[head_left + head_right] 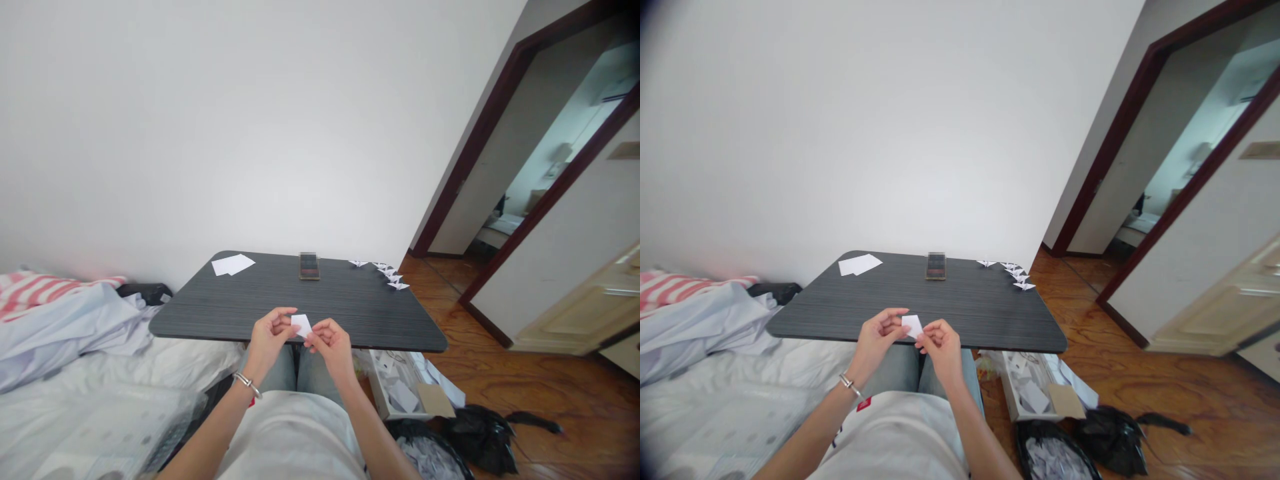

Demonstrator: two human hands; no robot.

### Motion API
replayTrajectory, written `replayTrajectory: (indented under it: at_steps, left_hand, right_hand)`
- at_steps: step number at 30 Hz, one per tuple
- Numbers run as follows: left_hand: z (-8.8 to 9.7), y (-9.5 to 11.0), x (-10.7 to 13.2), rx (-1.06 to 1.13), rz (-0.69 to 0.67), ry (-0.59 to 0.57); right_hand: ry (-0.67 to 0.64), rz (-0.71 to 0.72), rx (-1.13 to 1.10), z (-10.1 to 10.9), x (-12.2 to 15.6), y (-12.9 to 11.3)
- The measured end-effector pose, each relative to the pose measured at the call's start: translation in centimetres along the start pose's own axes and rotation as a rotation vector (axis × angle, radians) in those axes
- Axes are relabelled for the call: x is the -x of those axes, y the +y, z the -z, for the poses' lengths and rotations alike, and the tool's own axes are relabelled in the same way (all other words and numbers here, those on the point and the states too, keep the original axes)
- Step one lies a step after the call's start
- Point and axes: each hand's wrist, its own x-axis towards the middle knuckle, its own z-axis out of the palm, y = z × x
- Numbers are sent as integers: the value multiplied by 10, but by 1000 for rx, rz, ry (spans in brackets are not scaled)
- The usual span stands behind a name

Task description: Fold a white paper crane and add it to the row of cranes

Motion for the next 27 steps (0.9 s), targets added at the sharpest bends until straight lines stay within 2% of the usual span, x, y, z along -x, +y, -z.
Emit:
replayTrajectory:
  at_steps: [9, 16, 27]
  left_hand:
    - [2, -1, -1, -31, -27, -53]
    - [5, -4, -2, -58, -14, -27]
    - [5, -6, -3, -87, -19, -95]
  right_hand:
    - [5, 26, 23, 0, 0, 1]
    - [-70, 59, -1, -1, 2, -3]
    - [-78, 79, -35, 0, 0, -1]
